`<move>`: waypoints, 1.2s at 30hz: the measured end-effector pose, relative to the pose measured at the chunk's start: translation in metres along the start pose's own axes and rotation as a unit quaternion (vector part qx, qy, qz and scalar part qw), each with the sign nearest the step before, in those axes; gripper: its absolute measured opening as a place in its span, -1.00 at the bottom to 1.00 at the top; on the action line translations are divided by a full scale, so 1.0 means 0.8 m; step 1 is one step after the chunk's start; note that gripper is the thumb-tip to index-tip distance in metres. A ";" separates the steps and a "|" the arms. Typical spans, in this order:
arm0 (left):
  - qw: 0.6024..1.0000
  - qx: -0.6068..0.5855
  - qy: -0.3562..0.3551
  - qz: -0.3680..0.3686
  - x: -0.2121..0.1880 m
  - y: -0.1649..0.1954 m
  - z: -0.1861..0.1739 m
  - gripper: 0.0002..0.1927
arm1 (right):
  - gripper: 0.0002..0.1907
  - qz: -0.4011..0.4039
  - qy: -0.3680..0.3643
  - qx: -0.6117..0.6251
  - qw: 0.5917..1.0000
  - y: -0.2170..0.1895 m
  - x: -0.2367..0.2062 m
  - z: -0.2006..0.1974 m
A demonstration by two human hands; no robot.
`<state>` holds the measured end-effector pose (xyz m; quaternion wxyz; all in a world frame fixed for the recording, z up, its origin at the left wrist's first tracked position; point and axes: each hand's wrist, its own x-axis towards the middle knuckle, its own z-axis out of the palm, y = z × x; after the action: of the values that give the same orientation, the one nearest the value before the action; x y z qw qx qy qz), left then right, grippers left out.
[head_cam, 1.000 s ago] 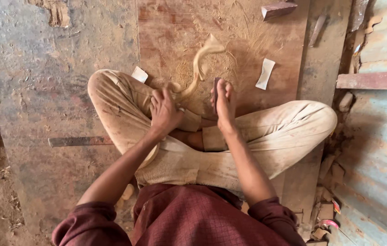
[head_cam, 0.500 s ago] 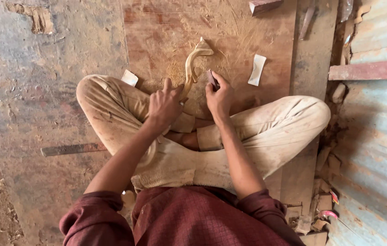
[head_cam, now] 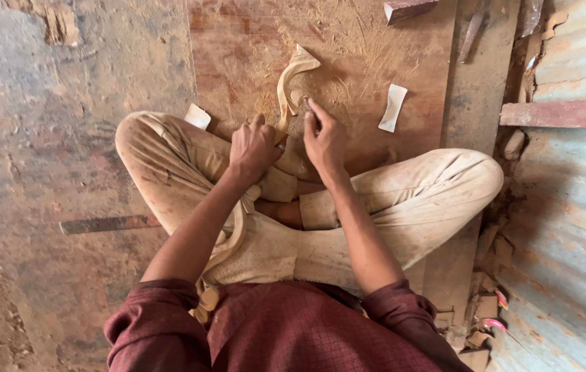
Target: The person sits cross-legged on the floor and carves a decorative wooden piece using a small hand tool. They hold the piece with one hand and carefully shape its curves and details with the other, occasionally repositioning the wood to access different areas.
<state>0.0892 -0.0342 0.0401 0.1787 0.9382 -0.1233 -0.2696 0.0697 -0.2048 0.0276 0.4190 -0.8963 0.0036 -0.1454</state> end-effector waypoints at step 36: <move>0.986 0.113 0.119 0.027 0.023 -0.016 0.105 -0.72 | -0.52 0.085 -0.091 -0.229 0.965 -0.015 0.007 0.028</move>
<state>0.0602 -0.0511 -0.0399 0.0917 0.9741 -0.1562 -0.1351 0.0796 -0.1809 0.0249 0.2119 -0.9742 0.0748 -0.0219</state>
